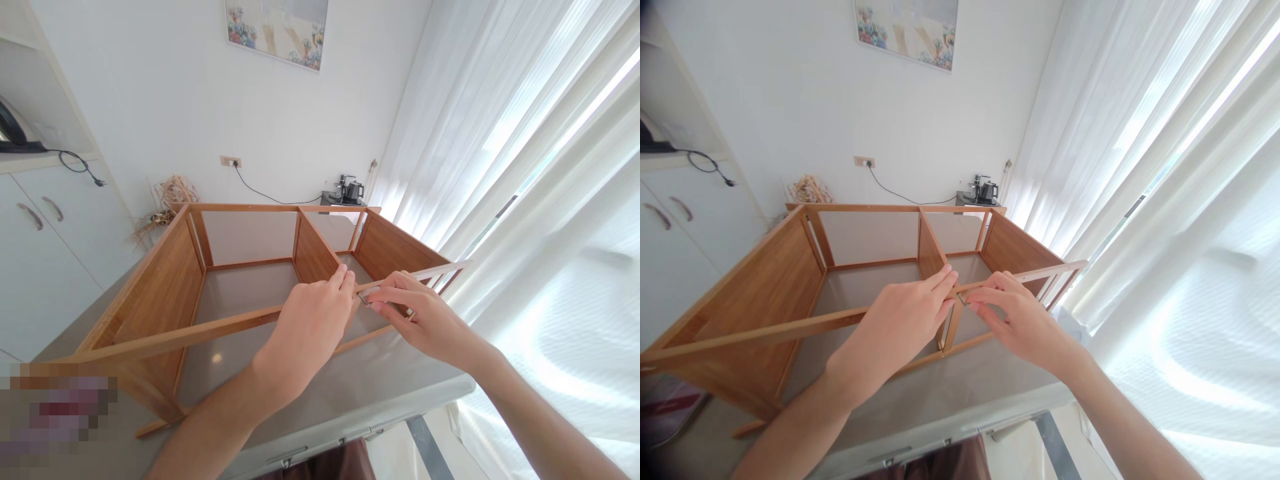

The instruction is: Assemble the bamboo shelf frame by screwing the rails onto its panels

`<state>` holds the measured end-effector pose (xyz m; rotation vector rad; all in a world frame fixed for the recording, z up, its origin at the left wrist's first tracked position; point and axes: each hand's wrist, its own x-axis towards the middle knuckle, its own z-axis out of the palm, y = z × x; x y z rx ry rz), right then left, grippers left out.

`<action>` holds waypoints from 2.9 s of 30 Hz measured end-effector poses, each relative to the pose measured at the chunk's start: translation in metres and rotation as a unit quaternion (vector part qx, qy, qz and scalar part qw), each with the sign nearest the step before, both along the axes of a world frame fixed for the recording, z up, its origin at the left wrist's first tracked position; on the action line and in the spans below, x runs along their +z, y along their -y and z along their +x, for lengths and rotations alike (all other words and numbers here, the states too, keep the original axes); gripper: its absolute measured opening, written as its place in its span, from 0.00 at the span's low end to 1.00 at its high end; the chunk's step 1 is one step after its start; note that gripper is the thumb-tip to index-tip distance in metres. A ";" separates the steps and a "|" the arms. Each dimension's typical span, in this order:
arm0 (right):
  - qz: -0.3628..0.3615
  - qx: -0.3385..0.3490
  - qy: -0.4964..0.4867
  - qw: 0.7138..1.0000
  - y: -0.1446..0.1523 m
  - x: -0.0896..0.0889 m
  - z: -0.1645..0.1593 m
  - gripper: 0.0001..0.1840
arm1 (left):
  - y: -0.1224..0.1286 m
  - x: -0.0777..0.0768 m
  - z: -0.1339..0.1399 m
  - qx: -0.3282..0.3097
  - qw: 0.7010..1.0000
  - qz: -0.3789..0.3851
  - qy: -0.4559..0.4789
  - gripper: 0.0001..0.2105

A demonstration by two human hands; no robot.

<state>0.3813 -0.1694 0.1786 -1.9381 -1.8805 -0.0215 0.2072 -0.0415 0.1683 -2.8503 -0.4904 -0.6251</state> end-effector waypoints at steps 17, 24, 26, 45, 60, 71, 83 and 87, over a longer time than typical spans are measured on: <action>-0.023 -0.003 -0.099 0.995 0.002 -0.004 -0.005 0.14 | 0.001 0.003 0.001 0.003 1.000 -0.018 0.003 0.19; -0.016 -0.021 -0.104 0.994 0.002 -0.001 -0.008 0.14 | 0.001 0.002 0.001 0.002 1.000 -0.016 0.002 0.20; -0.025 -0.027 -0.114 0.993 0.002 0.000 -0.010 0.13 | 0.001 0.002 0.000 0.001 1.000 -0.012 0.000 0.20; -0.006 -0.025 -0.124 0.992 0.010 -0.010 -0.010 0.10 | 0.001 0.005 0.000 0.000 1.000 -0.013 -0.005 0.19; 0.042 -0.088 -0.085 0.992 0.008 -0.013 -0.024 0.15 | 0.005 0.007 0.003 0.020 1.000 -0.009 0.014 0.17; 0.034 -0.059 -0.087 0.994 0.011 -0.009 -0.023 0.13 | 0.000 0.005 0.002 0.004 1.000 -0.023 0.009 0.18; 0.092 -0.052 -0.086 0.991 0.007 -0.010 -0.021 0.09 | 0.000 0.004 0.000 0.007 1.000 -0.017 0.006 0.19; 0.135 -0.023 -0.069 0.988 0.006 -0.012 -0.020 0.08 | 0.001 0.005 0.001 0.004 1.000 -0.018 0.008 0.18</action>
